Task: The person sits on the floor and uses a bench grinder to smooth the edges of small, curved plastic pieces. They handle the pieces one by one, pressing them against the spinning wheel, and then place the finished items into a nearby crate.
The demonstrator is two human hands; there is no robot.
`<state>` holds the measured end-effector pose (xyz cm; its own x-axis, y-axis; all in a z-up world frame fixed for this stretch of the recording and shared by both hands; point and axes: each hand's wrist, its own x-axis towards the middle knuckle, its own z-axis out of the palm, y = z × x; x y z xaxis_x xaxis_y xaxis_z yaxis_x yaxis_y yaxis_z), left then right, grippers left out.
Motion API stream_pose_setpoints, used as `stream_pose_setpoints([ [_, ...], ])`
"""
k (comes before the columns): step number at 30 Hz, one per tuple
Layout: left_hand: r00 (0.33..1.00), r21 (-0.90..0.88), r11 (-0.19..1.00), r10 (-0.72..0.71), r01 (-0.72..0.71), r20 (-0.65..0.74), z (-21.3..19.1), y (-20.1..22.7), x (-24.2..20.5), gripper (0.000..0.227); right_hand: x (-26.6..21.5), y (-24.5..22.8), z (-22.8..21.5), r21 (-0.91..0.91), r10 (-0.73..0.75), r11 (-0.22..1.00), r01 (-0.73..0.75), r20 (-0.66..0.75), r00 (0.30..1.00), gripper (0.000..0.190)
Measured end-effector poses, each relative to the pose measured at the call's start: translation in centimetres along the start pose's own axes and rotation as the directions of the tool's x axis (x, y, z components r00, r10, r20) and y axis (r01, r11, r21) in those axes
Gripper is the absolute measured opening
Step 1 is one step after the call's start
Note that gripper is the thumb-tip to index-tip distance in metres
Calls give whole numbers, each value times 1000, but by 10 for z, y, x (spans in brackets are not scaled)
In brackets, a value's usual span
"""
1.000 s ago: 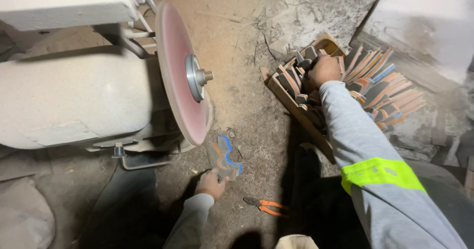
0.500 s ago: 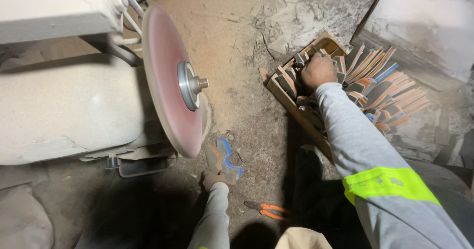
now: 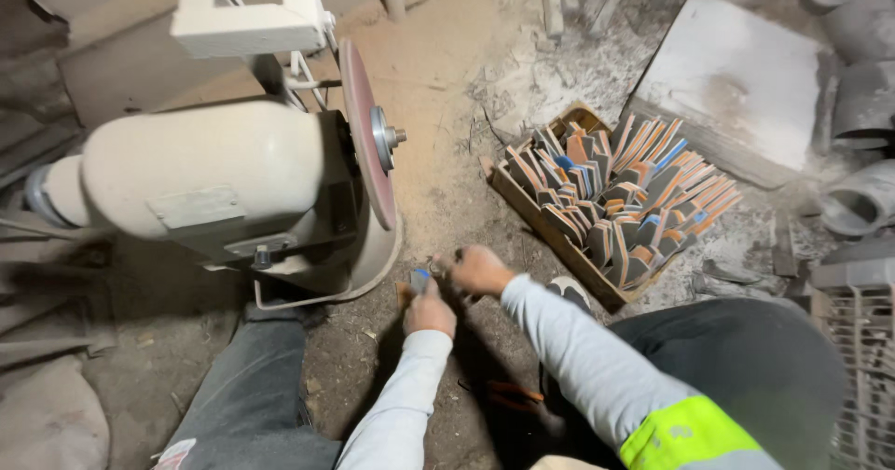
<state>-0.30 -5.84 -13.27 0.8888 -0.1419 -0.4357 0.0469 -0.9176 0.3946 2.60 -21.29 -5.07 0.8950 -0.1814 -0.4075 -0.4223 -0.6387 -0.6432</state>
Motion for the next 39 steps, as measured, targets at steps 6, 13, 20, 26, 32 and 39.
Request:
stream_pose_setpoints([
  [6, 798, 12, 856, 487, -517, -355, -101, 39, -80, 56, -56, -36, -38, 263, -39, 952, 157, -404, 914, 42],
  [13, 776, -158, 775, 551, -612, -307, -158, 41, -113, 62, -120, -100, -103, 338, -28, 938, 74, -137, 990, 41],
  [20, 874, -663, 596, 442, -453, -201, -178, 31, -68, 50, -70, -118, -83, 359, -419, 811, 461, -192, 887, 54],
  [26, 880, -781, 493, 451, -383, -146, -195, 35, -32, 46, -36, -135, -85, 363, -451, 764, 534, -291, 844, 60],
  [32, 875, -789, 461, 443, -408, -193, -184, 29, -55, 47, -62, -139, -89, 413, -394, 796, 443, -204, 896, 60],
  [39, 743, -269, 700, 568, -662, -354, -186, -6, -132, 58, -126, -86, -97, 630, -336, 752, 193, 116, 935, 32],
])
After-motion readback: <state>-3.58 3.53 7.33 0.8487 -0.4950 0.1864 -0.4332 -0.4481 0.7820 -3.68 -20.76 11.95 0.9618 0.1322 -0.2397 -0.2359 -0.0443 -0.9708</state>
